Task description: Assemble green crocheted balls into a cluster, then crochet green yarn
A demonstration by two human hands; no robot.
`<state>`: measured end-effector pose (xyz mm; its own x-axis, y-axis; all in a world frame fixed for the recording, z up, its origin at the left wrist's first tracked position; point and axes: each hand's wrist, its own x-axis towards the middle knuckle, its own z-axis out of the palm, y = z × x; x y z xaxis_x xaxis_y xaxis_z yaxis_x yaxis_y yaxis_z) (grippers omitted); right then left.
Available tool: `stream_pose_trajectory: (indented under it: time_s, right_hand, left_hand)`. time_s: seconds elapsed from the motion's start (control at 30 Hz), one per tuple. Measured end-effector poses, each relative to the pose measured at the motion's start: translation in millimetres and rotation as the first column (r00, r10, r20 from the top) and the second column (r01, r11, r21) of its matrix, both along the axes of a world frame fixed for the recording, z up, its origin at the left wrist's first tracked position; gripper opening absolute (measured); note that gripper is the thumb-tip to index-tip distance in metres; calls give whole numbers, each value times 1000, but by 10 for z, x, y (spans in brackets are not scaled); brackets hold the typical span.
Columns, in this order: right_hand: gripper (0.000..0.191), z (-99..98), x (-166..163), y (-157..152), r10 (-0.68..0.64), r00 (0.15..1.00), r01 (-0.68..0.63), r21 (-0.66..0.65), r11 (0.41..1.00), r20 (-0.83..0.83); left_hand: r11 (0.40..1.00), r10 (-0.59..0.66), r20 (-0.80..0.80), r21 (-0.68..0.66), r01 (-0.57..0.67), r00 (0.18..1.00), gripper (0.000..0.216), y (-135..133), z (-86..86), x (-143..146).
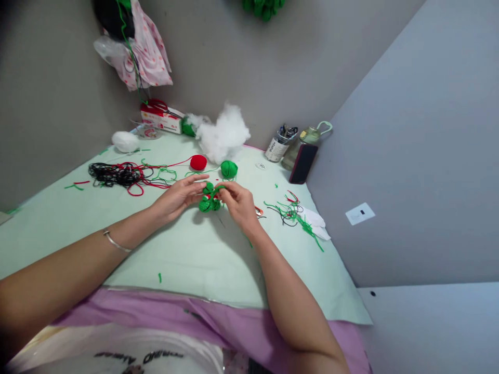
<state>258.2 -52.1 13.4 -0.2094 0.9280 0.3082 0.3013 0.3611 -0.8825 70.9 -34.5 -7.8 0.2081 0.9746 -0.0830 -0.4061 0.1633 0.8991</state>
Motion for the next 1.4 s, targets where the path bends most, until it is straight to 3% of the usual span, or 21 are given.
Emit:
stream_pose_trajectory:
  time_s: [0.1,0.27,0.37,0.47,0.63,0.83,1.03,1.27,1.4]
  right_hand:
    - [22,63,26,20,-29,967,-25,-210,977,-252]
    - [28,119,20,1,-69,915,-61,-306,950,-397]
    - [28,135,24,6,-118,909,-13,-309,951,-399]
    - [23,149,53,29,-213,889,112,-260,959,-404]
    - [21,165,90,33,-240,867,132,-263,956,-437]
    - [22,168,130,35,-269,827,143,-279,950,-493]
    - [29,144,177,83,-290,819,177,-262,949,-495]
    - [31,148,214,128,-260,748,112,-270,956,-611]
    - [30,139,199,124,-223,736,4,-325,946,-639]
  left_hand:
    - [989,127,-122,93,-116,984,52,-41,28,18]
    - [969,-173,-135,154,193,976,72,-129,55,70]
    - [933,-270,-140,208,295,953,53,-156,48,88]
    - [907,-374,-109,163,388,921,32,-145,42,63]
    - [817,-563,-99,80,571,820,28,-111,30,10]
    - [819,-562,-88,80,569,822,30,-125,35,15]
    - [812,-562,-133,96,575,816,45,-127,52,5]
    - [912,-387,-133,93,400,913,50,-83,18,6]
    - [929,-339,-122,113,353,933,56,-70,-4,15]
